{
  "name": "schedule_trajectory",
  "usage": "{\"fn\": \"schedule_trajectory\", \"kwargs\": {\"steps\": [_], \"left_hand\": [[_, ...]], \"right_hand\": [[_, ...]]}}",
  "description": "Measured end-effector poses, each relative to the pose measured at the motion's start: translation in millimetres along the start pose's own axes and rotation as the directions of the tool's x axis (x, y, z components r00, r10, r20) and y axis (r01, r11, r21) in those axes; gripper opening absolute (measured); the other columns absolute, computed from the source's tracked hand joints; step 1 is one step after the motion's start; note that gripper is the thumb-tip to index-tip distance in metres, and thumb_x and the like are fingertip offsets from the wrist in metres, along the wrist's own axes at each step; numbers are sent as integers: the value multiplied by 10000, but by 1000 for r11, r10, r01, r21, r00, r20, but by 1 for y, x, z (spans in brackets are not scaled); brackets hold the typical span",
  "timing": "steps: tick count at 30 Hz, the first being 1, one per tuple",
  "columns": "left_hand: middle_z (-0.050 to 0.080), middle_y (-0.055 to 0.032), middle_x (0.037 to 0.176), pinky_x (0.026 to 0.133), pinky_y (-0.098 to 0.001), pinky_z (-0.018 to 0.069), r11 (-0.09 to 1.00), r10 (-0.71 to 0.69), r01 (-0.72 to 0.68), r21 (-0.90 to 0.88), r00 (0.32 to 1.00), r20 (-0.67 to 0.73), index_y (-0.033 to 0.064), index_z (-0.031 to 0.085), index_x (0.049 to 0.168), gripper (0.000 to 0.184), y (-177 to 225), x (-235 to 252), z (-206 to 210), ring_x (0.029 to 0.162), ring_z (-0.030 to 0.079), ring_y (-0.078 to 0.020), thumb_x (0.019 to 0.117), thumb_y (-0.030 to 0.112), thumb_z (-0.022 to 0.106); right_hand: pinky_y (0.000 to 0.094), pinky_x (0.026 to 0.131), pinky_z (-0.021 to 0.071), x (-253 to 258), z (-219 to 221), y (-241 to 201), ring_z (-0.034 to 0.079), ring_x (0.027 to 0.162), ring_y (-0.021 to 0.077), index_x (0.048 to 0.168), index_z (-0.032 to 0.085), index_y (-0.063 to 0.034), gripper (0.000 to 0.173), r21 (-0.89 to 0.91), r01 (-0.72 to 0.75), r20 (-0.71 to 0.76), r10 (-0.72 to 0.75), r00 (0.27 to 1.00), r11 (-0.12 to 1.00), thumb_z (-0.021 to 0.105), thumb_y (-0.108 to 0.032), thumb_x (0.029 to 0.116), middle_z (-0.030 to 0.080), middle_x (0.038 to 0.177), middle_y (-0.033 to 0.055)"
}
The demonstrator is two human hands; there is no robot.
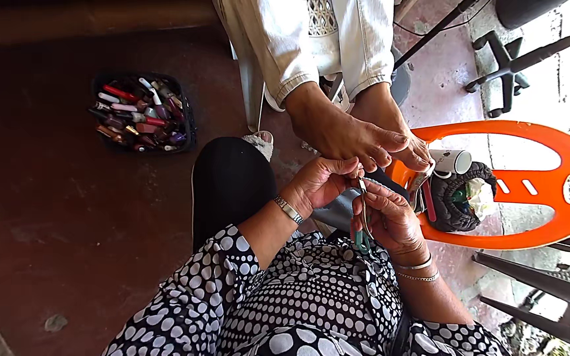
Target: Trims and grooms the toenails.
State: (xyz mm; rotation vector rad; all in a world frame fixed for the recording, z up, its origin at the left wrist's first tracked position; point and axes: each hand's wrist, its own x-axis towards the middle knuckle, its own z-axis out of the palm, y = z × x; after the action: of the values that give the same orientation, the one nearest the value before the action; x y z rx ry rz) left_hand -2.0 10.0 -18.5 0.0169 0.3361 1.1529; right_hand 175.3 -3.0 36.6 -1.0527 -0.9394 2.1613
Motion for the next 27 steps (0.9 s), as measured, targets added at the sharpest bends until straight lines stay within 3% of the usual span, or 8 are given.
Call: {"fn": "schedule_trajectory", "kwargs": {"steps": [8, 13, 22, 25, 27], "left_hand": [[682, -45, 744, 766, -278, 587, 1000, -1, 0, -21, 999, -34, 83, 657, 804, 251, -1, 0, 2, 726, 682, -118, 941, -46, 492], [675, -48, 744, 763, -287, 589, 999, -9, 7, -42, 999, -44, 75, 648, 821, 245, 0, 0, 3, 721, 680, -125, 953, -48, 482], [675, -39, 735, 762, -282, 583, 1000, -5, 5, -19, 1000, -11, 80, 663, 783, 264, 0, 1, 1, 722, 676, -118, 945, -40, 492], [677, -46, 738, 759, -283, 589, 1000, -9, 9, -29, 1000, -19, 77, 659, 797, 254, 0, 1, 2, 718, 682, -122, 946, -42, 491], [680, -54, 747, 756, -283, 593, 999, -6, 5, -42, 1000, -6, 76, 663, 814, 242, 0, 1, 1, 725, 687, -130, 940, -46, 496]], "right_hand": [[219, 578, 589, 0, 7, 5, 667, 579, 86, 1186, 702, -26, 352, 86, 36, -46, -32, 998, 996, 386, -100, 1049, 721, 775, 47], [178, 529, 536, 0, 5, 9, 619, 531, 47, 1180, 698, -73, 339, 124, 20, -33, -16, 999, 992, 398, -161, 1050, 662, 669, -10], [230, 592, 597, 1, 2, 7, 681, 588, 95, 1206, 703, -40, 341, 81, 33, -9, -32, 999, 996, 413, -126, 1048, 734, 776, 50], [195, 542, 546, 2, 0, 4, 627, 544, 54, 1150, 724, -63, 332, 36, 22, -25, -21, 999, 999, 421, -153, 1048, 683, 692, -3], [183, 527, 539, 1, -3, -2, 616, 527, 43, 1189, 708, -56, 345, -18, -9, -6, 9, 1000, 1000, 411, -172, 1058, 665, 663, -15]]}}
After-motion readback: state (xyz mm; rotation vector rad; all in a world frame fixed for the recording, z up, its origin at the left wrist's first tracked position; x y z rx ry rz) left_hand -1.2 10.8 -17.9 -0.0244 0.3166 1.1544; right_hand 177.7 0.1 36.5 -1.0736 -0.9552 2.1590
